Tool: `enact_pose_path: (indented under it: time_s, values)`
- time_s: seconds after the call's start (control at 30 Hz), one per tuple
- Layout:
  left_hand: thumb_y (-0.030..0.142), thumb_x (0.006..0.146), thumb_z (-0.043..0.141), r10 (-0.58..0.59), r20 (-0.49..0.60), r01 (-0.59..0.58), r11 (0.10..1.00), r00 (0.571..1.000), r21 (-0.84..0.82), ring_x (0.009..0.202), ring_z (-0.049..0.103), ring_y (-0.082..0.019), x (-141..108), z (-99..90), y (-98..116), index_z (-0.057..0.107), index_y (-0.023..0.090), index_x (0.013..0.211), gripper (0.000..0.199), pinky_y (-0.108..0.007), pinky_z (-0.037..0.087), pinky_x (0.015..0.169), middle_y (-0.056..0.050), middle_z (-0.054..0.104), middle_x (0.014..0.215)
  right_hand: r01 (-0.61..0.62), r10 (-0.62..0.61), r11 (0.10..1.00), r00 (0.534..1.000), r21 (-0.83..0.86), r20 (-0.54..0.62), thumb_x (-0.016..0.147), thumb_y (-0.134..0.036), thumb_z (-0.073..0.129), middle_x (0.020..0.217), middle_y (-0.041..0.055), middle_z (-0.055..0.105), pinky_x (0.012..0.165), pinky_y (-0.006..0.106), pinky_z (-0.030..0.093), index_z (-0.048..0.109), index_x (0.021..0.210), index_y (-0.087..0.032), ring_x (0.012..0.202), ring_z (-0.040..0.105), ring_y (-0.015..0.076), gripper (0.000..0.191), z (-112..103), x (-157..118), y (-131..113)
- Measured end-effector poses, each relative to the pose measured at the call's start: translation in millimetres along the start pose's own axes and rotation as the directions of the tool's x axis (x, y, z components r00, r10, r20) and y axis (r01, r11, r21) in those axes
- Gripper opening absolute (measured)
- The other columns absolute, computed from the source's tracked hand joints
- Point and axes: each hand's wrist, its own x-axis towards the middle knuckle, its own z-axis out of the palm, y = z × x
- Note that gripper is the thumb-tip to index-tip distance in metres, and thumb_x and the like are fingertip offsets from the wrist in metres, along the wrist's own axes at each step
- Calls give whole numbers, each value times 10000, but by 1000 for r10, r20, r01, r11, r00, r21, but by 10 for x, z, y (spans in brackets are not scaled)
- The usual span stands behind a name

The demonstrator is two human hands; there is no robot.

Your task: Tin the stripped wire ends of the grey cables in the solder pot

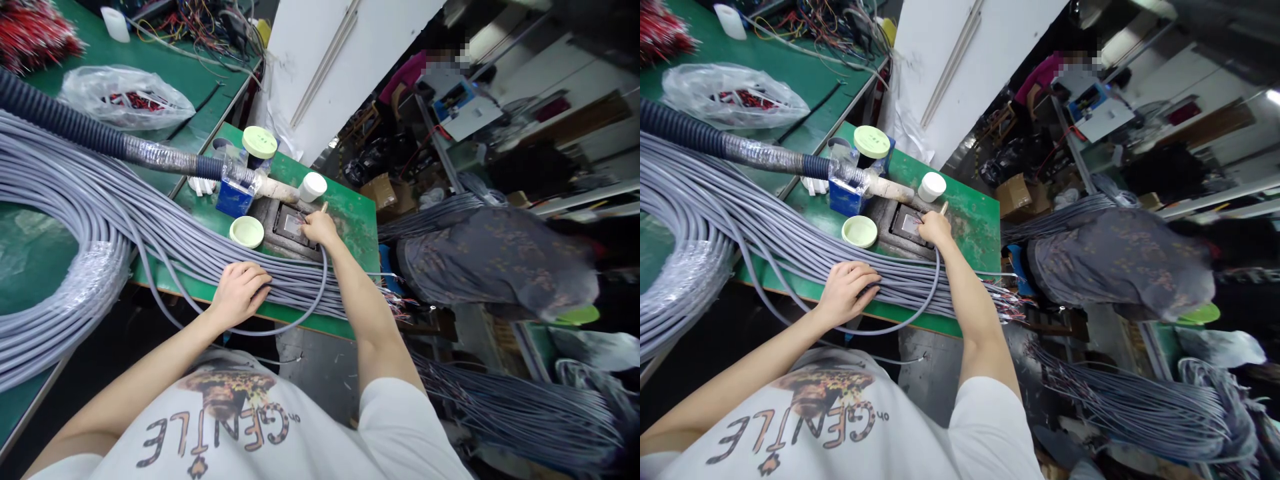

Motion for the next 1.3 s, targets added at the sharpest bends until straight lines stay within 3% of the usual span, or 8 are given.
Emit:
enact_pose_path:
  time_s: [0.2,0.33,0.4,0.47,0.53,0.63,0.83,1.3]
  values:
    - [274,908,524,8,-2,-8,1000,1000,9,1004,581,-220,9,-16,8,633,212,1006,159,-379,375,845,-59,697,1004,-10,10,999,1000,35,-24,770,-288,578,845,106,696,634,257,402,720,816,-153,809,623,215,201,-10,26,9]
    - [265,897,537,11,-3,-11,1000,1000,-8,1008,578,-217,5,-9,1,637,210,1021,168,-379,375,856,-59,694,1007,45,-17,956,995,288,-101,726,-300,612,569,18,558,535,234,304,623,596,-141,602,514,133,206,-108,-94,82]
    - [265,894,538,4,7,-4,1000,1000,-15,1013,577,-217,2,-7,-1,640,212,1025,174,-381,375,856,-60,693,1012,133,-64,830,987,542,-145,707,-341,620,470,-31,440,492,227,255,574,559,-143,490,407,90,251,-180,-289,111]
    - [265,895,538,2,13,-2,1000,1000,-12,1018,575,-219,3,-10,1,641,210,1024,174,-382,374,857,-58,695,1015,190,-102,625,982,757,-162,690,-399,628,423,-63,372,453,220,218,563,581,-149,416,319,65,280,-243,-568,113]
    - [264,896,539,4,9,-4,1000,1000,-4,1021,573,-220,7,-18,6,640,208,1018,168,-384,372,865,-54,698,1015,196,-113,473,980,859,-161,688,-437,635,392,-73,364,420,218,198,559,600,-158,370,288,57,302,-279,-883,84]
    - [265,897,543,3,7,-3,1000,1000,2,1015,574,-217,17,-33,17,639,207,1003,154,-384,370,871,-47,702,1011,208,-92,381,978,901,-187,709,-429,643,361,-70,379,395,220,197,563,594,-162,334,276,52,301,-269,-1293,16]
    - [274,893,550,13,-9,-13,1000,1000,15,1005,570,-222,13,-31,22,640,211,1006,158,-392,368,869,-44,704,1006,257,-73,387,966,885,-249,749,-412,644,413,-63,362,420,223,222,573,588,-156,388,277,53,311,-128,-1682,-53]
    - [289,881,576,27,-19,-26,998,999,53,1004,568,-220,7,-15,4,644,215,1004,159,-385,372,858,-39,703,999,437,-89,480,887,760,-454,815,-374,618,550,-18,492,491,216,317,714,731,-140,512,393,84,267,9,-1934,-119]
